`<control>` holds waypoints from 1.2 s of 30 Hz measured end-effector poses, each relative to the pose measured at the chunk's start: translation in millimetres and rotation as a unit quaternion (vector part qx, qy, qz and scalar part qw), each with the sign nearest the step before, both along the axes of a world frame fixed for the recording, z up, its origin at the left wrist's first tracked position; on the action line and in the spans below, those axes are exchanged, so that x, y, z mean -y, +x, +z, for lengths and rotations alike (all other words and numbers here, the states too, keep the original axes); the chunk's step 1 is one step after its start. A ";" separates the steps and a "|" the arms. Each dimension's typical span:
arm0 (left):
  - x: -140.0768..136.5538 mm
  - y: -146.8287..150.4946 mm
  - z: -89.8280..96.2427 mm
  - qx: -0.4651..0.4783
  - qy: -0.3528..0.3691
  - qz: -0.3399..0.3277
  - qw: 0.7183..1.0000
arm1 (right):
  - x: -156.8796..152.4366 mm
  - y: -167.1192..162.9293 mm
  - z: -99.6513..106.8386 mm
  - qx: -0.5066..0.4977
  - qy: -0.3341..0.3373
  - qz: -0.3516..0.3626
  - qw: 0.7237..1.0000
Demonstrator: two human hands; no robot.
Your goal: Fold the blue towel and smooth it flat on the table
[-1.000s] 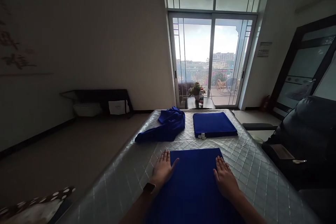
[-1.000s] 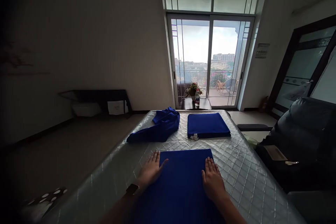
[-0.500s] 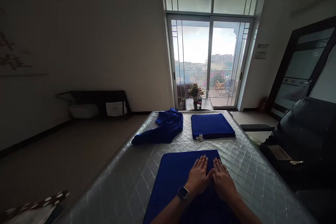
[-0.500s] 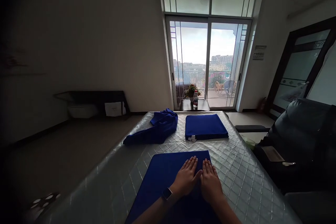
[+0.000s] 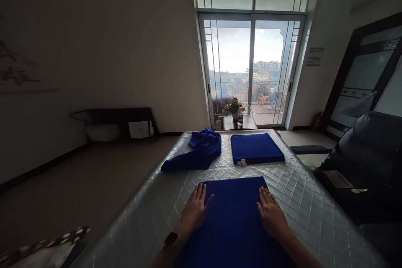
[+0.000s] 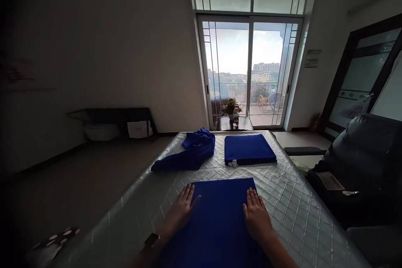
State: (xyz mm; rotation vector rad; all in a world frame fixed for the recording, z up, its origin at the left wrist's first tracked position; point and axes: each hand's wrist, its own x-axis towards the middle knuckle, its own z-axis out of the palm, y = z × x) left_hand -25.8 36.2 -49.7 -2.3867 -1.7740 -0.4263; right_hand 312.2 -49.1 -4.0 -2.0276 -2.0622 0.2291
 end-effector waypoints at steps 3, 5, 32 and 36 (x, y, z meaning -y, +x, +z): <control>0.5 0.3 1.2 0.009 -0.036 0.011 0.999 | 0.3 -1.2 1.5 0.005 0.000 -0.001 1.000; 1.2 2.6 3.5 0.017 -0.045 0.013 0.999 | 1.1 -2.0 3.1 0.008 -0.004 -0.002 1.000; 4.4 5.7 16.6 0.038 -0.080 0.020 0.996 | -72.9 14.4 -9.7 0.048 0.042 0.004 0.998; -6.3 0.0 32.3 0.009 -0.124 0.027 0.992 | -72.4 13.4 -7.2 0.039 0.040 -0.003 0.998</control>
